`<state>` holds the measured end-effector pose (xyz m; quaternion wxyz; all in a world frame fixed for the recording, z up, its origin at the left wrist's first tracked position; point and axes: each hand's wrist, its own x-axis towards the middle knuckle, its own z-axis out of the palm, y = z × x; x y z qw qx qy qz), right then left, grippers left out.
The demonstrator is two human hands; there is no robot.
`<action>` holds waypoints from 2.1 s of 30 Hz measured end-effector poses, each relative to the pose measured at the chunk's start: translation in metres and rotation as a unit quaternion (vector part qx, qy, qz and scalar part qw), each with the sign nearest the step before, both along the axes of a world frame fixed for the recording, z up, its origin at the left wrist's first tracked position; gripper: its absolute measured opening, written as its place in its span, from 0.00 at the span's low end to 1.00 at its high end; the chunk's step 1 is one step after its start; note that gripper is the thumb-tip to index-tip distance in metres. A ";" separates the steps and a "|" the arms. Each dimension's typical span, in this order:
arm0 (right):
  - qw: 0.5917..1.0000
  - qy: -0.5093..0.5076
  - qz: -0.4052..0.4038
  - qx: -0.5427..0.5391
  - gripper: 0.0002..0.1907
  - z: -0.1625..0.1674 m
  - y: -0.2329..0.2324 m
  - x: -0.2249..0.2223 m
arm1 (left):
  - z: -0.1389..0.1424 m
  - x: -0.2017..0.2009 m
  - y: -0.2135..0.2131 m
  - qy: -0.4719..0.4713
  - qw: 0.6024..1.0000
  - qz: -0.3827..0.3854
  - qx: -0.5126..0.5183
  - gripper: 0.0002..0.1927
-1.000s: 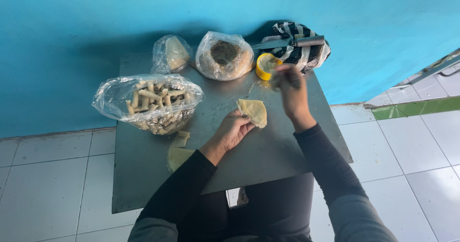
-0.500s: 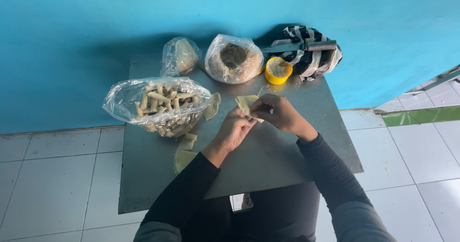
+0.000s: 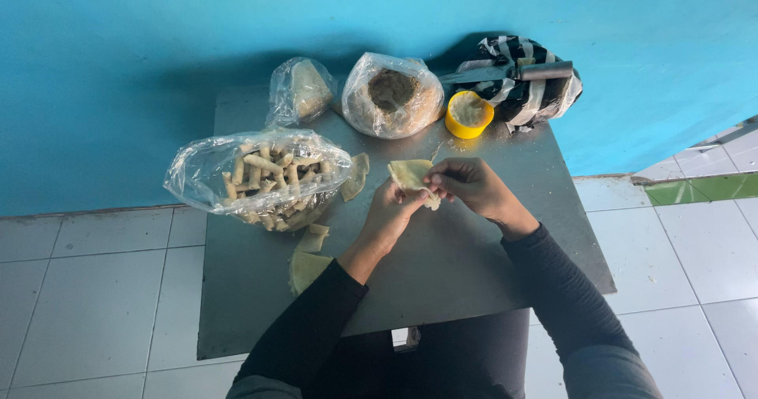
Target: The person sits at a metal table folding triangular pastry wrappers. They pinch filling from a plastic bag of filling onto a wrapper, fold the wrapper over the filling into a filled parcel, and place the finished parcel into a large plastic bag of finished pastries, repeating the cycle.
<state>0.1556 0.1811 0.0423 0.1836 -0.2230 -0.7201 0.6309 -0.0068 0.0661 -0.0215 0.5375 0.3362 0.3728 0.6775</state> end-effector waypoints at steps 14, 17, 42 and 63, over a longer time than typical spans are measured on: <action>0.992 -0.044 -0.017 0.119 0.08 0.011 -0.012 0.000 | 0.003 -0.005 -0.006 -0.045 0.999 -0.011 -0.014 0.20; 0.989 -0.034 -0.014 0.141 0.07 0.011 -0.016 -0.001 | 0.007 -0.004 -0.009 0.026 1.000 -0.012 0.010 0.21; 0.995 0.041 -0.048 -0.077 0.14 -0.023 -0.013 -0.019 | 0.040 -0.004 -0.022 0.513 0.830 0.211 -0.066 0.12; 0.868 -0.051 -0.259 0.420 0.05 -0.034 0.026 -0.002 | -0.015 -0.024 0.003 -0.210 0.961 0.175 -0.048 0.18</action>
